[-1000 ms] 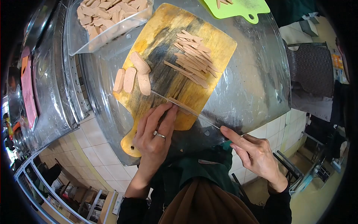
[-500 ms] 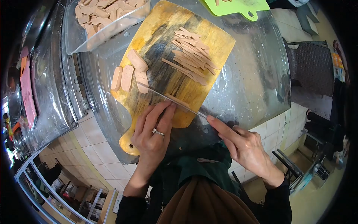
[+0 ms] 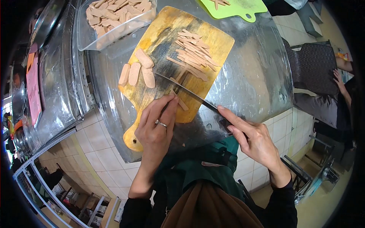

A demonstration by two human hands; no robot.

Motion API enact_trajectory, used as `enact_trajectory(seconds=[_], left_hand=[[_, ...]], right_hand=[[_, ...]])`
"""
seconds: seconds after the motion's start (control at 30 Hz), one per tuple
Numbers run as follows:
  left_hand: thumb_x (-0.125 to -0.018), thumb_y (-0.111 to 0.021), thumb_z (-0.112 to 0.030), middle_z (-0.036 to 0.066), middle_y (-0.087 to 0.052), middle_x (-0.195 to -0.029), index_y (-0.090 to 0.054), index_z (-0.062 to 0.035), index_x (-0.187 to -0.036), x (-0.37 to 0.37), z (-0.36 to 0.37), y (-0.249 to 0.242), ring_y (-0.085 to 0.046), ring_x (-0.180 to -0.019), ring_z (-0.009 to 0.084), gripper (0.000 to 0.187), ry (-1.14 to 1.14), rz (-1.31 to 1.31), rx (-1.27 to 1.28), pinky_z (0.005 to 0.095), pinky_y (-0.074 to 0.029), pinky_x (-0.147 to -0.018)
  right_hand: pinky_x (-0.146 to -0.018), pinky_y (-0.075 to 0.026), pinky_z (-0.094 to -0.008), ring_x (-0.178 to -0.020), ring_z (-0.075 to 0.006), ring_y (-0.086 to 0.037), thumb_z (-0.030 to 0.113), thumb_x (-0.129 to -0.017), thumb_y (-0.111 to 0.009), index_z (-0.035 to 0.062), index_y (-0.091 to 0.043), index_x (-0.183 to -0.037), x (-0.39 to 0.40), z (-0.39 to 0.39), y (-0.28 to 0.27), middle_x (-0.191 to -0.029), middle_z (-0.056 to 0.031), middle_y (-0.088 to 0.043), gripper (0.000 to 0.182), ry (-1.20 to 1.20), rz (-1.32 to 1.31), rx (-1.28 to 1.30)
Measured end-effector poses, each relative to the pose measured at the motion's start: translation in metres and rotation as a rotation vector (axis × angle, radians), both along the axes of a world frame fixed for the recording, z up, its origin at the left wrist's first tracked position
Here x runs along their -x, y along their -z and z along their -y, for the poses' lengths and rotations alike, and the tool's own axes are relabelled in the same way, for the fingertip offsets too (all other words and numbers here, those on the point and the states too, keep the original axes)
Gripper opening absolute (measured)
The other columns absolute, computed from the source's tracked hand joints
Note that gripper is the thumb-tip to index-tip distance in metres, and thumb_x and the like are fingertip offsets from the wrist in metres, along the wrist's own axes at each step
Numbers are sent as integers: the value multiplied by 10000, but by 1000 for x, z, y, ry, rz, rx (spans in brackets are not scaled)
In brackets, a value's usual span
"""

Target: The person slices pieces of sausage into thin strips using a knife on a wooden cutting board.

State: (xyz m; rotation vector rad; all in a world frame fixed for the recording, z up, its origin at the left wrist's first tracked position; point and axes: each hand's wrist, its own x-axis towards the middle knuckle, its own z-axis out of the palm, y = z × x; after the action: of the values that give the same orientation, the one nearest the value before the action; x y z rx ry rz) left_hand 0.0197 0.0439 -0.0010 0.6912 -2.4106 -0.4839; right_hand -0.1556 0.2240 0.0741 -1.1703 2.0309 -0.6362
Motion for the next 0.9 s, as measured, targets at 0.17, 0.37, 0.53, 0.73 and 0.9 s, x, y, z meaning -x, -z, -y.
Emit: enact_trajectory(seconds=[0.17,0.37,0.53,0.73,0.9], left_hand=[[-790,-784,29,1,-717,-1161,-777,-98,-1121,0,-1,1,-701,-1025,222,355,-6,-3,18,327,-578,-862],[-794,-783,20,0,-713,-1176,-774,-107,-1135,-1,-2,3,-698,-1031,226,364,-11,3,21,332,-577,-874],[-796,-779,22,-2,-712,-1184,-773,-111,-1140,-2,-2,4,-696,-1032,229,369,-11,11,32,333,-577,-878],[-759,-780,40,-1,-712,-1185,-774,-119,-1149,-1,-2,3,-693,-1021,223,421,-18,13,10,336,-578,-881],[-733,-781,46,1,-712,-1181,-772,-120,-1154,-1,-1,4,-691,-1016,219,453,-8,2,13,334,-580,-874]], right_hand=[[-625,-522,-422,-634,-297,-647,51,-988,-625,252,-506,-1538,0,-9,5,-855,-150,-704,598,-54,-72,50],[-527,-496,-405,-499,-282,-585,100,-1001,-633,283,-479,-1561,-6,-15,1,-632,-125,-608,610,-64,-104,68],[-513,-488,-403,-489,-279,-574,106,-996,-645,292,-476,-1562,-7,-13,-12,-605,-128,-588,620,-79,-154,-11],[-525,-495,-417,-494,-284,-580,94,-981,-659,294,-462,-1570,-11,-15,-13,-616,-138,-588,652,-61,-160,1],[-534,-505,-430,-513,-303,-600,67,-972,-656,303,-446,-1577,-12,-12,-15,-632,-147,-591,683,-67,-157,-22]])
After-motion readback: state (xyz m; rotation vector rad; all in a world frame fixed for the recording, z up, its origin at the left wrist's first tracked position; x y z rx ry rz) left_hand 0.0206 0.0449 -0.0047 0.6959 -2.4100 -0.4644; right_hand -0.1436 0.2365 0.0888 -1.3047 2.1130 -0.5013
